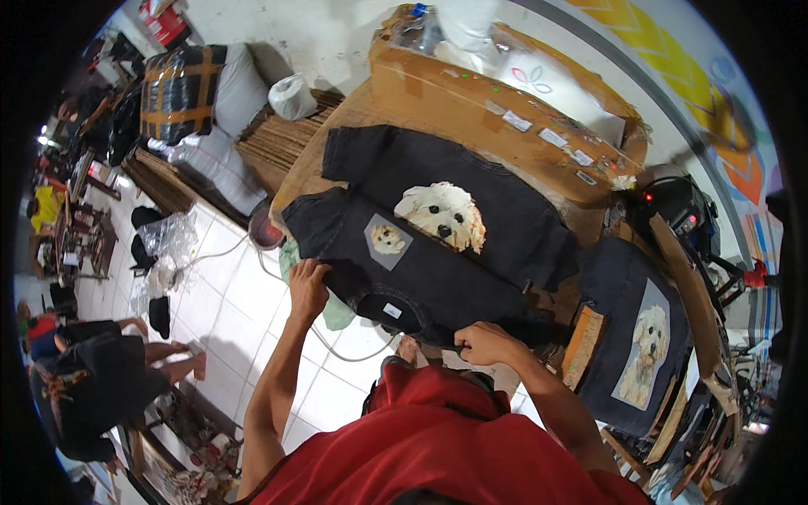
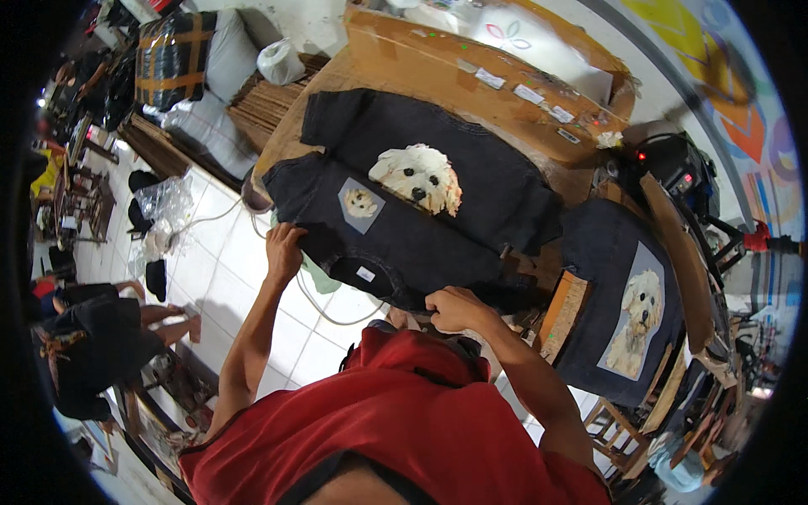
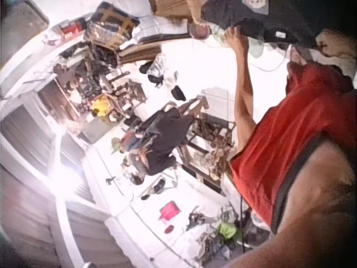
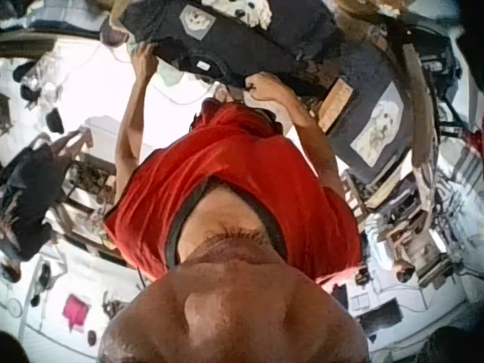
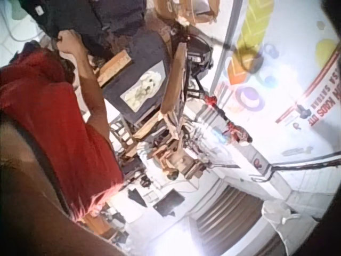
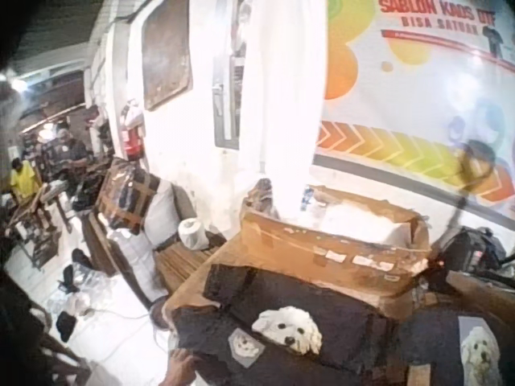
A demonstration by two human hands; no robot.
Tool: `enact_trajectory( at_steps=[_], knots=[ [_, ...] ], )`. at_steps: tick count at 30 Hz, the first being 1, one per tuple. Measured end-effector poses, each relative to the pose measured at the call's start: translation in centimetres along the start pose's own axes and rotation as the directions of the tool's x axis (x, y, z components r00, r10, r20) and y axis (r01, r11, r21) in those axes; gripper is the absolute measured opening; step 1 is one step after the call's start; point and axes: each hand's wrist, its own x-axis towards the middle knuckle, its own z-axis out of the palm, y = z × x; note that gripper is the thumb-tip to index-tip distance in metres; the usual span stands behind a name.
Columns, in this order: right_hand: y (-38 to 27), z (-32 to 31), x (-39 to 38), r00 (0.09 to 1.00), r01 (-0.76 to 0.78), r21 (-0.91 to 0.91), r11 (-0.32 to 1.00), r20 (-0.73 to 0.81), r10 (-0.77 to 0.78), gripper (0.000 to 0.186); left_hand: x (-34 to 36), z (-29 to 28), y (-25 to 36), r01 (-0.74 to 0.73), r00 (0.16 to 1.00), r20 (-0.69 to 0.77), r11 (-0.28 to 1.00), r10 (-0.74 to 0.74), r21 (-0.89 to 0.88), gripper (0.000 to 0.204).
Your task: The person places black t-shirts on a heat press, aligns a dog image transfer, and presses the machine to apply the design. They repeat this process for multiple shirts, removing each finished shirt and stacking them.
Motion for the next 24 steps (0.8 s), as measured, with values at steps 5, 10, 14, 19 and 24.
enact_trajectory(
  at_steps=[5,10,14,19,24],
  knots=[
    [-2.7,-0.2,7.8,0.745,0.347,-0.184,0.92,-0.542,-0.39,0.028,-1.1,1.3,-0.3,-0.003,0.992,0.127,0.996,-0.009,0.092,0.066],
    [-4.6,-0.1,16.5,0.608,0.246,-0.44,0.864,-0.624,-0.491,0.04,-0.2,1.2,-0.2,-0.027,0.993,0.121,0.996,0.017,0.082,0.074],
    [-4.0,0.0,18.8,0.615,0.217,-0.456,0.863,-0.623,-0.483,0.017,-0.2,1.3,-0.2,0.004,0.981,0.192,0.994,-0.024,0.108,0.073],
    [-3.3,-3.7,19.9,0.498,0.295,-0.182,0.938,-0.809,-0.313,0.014,-0.3,1.6,-0.6,0.002,0.982,0.188,0.994,-0.022,0.107,0.072],
    [-2.8,-14.2,17.0,0.218,0.332,-0.053,0.942,-0.967,-0.132,0.007,-0.3,1.9,-0.7,0.01,0.985,0.169,0.998,-0.021,0.065,0.072]
  ],
)
